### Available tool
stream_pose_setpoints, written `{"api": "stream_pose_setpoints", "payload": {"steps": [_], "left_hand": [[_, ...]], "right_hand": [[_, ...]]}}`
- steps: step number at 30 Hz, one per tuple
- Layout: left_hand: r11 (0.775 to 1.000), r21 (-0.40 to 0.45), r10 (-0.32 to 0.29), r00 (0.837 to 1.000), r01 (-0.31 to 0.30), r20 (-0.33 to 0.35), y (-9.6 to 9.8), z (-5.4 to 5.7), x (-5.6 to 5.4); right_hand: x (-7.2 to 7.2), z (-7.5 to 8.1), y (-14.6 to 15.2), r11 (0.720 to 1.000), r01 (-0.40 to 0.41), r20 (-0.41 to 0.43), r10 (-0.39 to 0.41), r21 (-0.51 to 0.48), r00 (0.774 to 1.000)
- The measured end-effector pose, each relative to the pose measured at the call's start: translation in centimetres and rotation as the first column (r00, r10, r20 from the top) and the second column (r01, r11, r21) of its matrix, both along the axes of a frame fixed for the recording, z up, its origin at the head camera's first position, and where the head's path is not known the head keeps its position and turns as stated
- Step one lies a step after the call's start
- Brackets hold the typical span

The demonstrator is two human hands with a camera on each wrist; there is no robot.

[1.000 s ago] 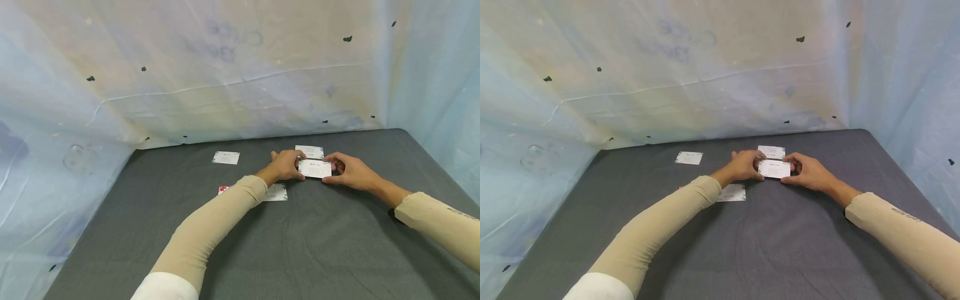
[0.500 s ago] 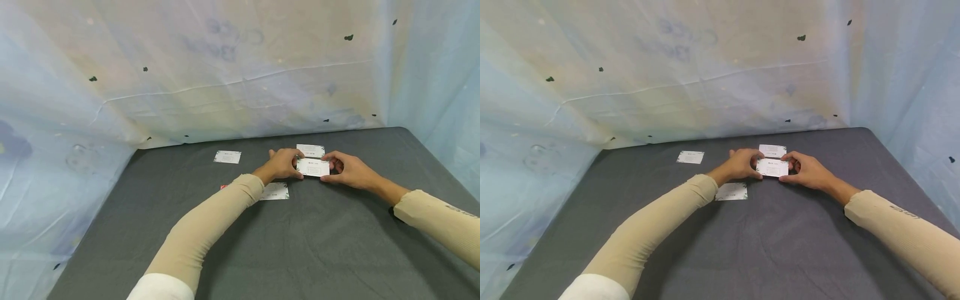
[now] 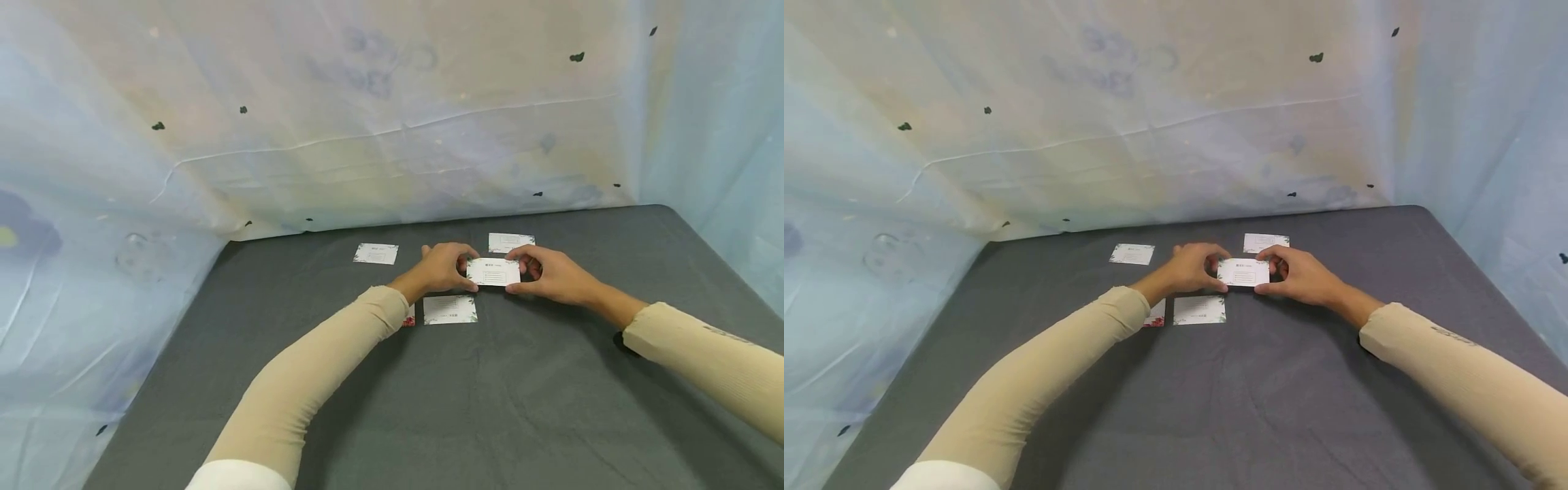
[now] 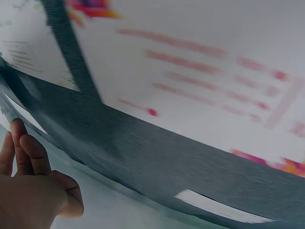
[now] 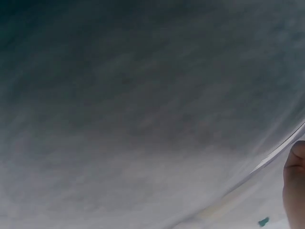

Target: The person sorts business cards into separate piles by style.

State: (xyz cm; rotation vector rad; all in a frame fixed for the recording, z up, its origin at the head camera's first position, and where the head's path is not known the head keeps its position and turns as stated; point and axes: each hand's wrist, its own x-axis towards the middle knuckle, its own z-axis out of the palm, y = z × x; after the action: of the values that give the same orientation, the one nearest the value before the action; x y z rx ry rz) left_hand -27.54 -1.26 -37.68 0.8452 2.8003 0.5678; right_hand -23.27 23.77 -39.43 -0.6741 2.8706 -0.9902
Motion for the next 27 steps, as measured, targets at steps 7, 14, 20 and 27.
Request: {"api": "stream_pose_setpoints", "payload": {"steps": [7,14,20,27], "left_hand": [[1.0,0.027,-0.002,1.0,0.002,0.02,-2.3,0.0,0.2],[1.0,0.027,0.01,1.0,-0.011,0.021,-4.0,-0.2,0.4],[1.0,0.022,0.021,1.0,-0.021,0.021,-5.3,-0.5,0.3],[0.996,0.068,0.054,0.997,-0.057,0.058,-6.9,-0.2,0.1]], "right_hand": [[-0.3,0.0,-1.9,0.999,-0.031,0.012,0.031,-0.006,0.999],[-0.6,0.0,-3.4,0.998,-0.059,0.015,0.06,-0.005,0.998],[-0.9,0.1,-4.7,0.997,-0.082,0.023,0.081,0.01,0.996],[-1.5,0.3,-6.3,0.996,-0.091,0.036,0.091,0.009,0.995]]}}
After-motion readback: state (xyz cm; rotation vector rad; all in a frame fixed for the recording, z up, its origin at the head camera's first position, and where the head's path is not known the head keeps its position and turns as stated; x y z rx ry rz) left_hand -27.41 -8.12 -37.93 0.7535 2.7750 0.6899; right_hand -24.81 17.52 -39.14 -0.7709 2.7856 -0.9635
